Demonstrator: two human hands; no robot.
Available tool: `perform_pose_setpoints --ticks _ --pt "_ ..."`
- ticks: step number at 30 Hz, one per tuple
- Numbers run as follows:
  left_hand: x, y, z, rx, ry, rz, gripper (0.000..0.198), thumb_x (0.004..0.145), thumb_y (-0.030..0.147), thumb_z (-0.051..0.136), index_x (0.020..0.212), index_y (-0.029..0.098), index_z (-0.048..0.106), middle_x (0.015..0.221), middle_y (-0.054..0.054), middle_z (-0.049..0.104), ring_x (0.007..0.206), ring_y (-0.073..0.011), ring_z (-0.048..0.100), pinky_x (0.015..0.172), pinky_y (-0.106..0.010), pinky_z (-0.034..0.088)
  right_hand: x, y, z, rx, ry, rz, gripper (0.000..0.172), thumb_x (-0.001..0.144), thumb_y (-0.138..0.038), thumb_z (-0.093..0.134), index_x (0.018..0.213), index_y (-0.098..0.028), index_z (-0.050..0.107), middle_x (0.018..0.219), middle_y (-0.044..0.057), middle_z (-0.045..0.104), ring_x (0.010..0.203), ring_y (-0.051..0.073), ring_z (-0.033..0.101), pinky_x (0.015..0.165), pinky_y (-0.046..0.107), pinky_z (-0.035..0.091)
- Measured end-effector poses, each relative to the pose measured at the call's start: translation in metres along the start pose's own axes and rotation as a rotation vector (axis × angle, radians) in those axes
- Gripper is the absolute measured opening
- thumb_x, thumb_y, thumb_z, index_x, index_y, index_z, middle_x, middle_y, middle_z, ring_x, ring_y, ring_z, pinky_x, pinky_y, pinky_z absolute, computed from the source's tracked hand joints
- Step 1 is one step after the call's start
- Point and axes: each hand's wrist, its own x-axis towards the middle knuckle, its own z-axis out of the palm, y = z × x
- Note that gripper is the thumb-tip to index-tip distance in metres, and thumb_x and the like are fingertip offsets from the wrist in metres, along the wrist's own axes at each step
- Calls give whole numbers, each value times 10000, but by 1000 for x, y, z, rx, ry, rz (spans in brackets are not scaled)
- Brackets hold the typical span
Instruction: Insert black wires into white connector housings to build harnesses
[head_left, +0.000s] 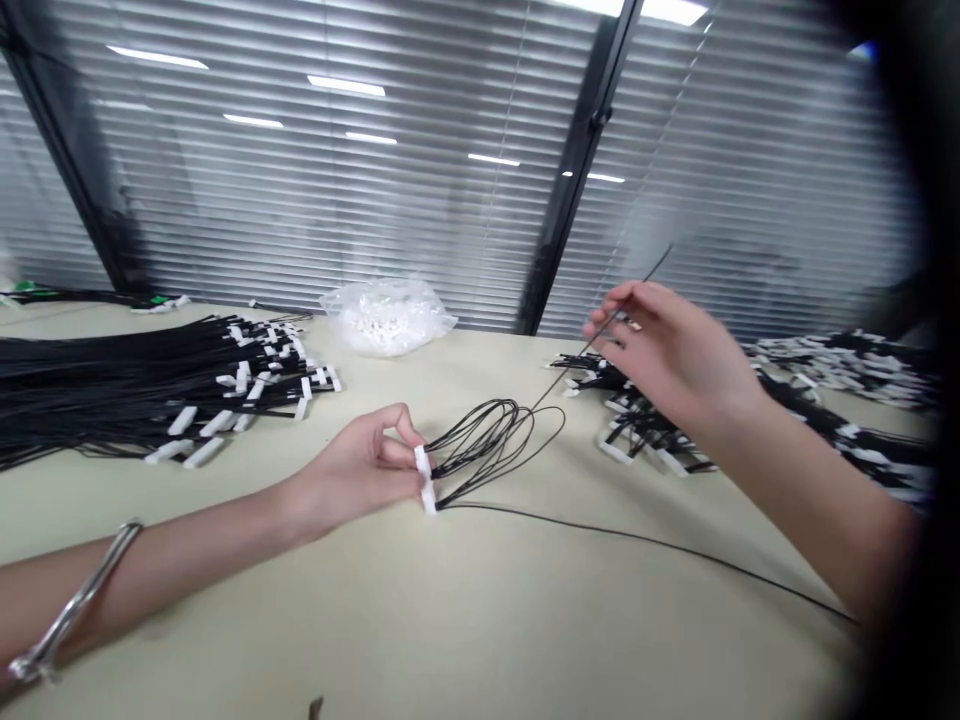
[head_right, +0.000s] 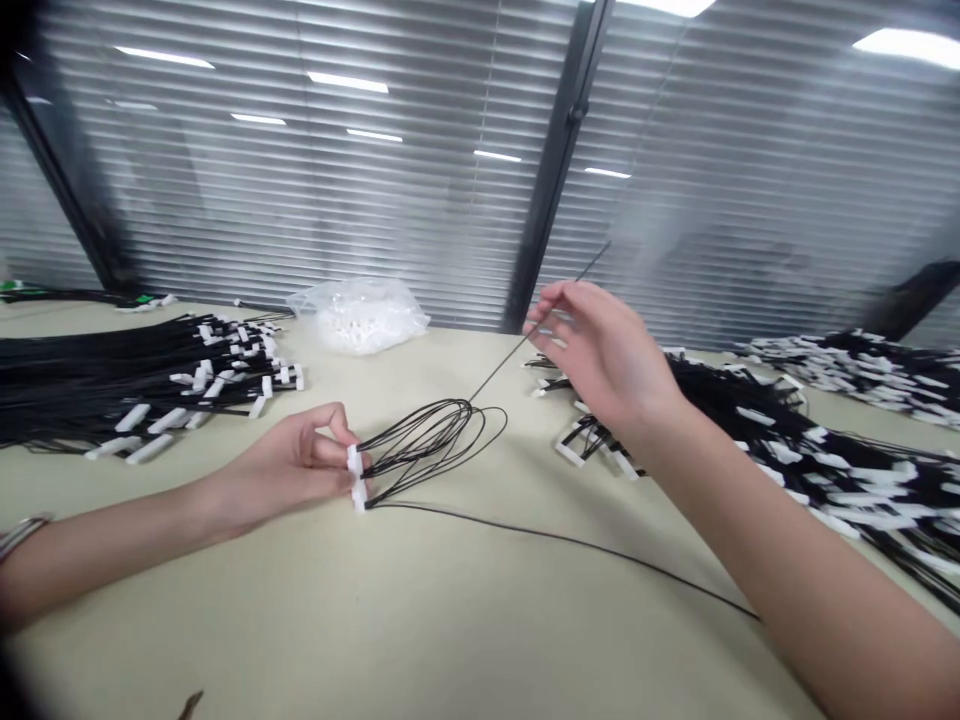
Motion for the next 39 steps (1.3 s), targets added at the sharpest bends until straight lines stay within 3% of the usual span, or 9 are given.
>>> perform_pose_setpoints --ticks 4,7,10,12,15,17,22,33,39 --pt "0 -1 0 -4 3 11 265 744 61 633 783 209 417 698 3 744 746 -151 687 836 -346 457 7 1 -10 36 40 127 80 866 -170 492 822 -184 557 765 15 528 593 49 433 595 215 398" --pt "0 -2 -1 -32 -7 3 258 757 73 634 790 208 417 711 8 743 742 -152 690 806 -330 464 -12 7 13 -80 -12 114 93 844 -194 544 935 -191 564 659 -23 511 491 42 323 469 202 282" --pt "0 -2 -1 -75 -7 7 262 761 73 639 793 208 417 693 26 738 728 -138 688 785 -302 465 -51 16 54 -356 -213 40 81 818 -181 575 894 -195 551 672 -18 583 531 56 419 498 197 305" --pt "0 -2 -1 -90 -14 28 269 754 61 643 797 206 421 666 35 732 690 -124 681 751 -277 465 -75 24 75 -619 -454 -25 22 834 -174 530 816 -180 540 645 -30 569 570 59 468 517 186 332" --pt "0 -1 -1 -107 -32 42 276 750 58 647 801 206 420 643 39 729 657 -113 675 723 -258 465 -94 37 86 -828 -585 -255 71 783 -103 520 788 -167 550 673 -40 555 613 44 451 558 164 343" --pt "-1 -2 -1 -111 -33 42 277 751 52 646 799 206 421 631 46 728 684 -105 678 761 -256 462 -96 44 84 -879 -578 -333 90 753 -80 525 780 -158 560 672 -38 542 629 41 442 580 156 349" --pt "-1 -2 -1 -113 -36 48 279 750 29 636 787 207 423 651 49 739 688 -93 681 769 -241 457 -91 48 75 -882 -488 -339 115 728 -49 505 750 -157 537 688 -38 553 611 30 436 544 139 332" --pt "-1 -1 -1 -111 -33 29 268 747 40 641 800 201 433 671 42 745 672 -112 691 743 -254 482 -93 49 78 -912 -486 -408 102 762 -63 508 768 -154 555 691 -28 566 616 40 451 552 151 354" --pt "0 0 -1 -103 -30 37 268 742 33 638 796 204 439 676 38 747 681 -114 687 751 -261 479 -90 51 75 -1031 -485 -685 92 805 -69 510 795 -152 549 629 -20 524 602 70 430 573 194 367"
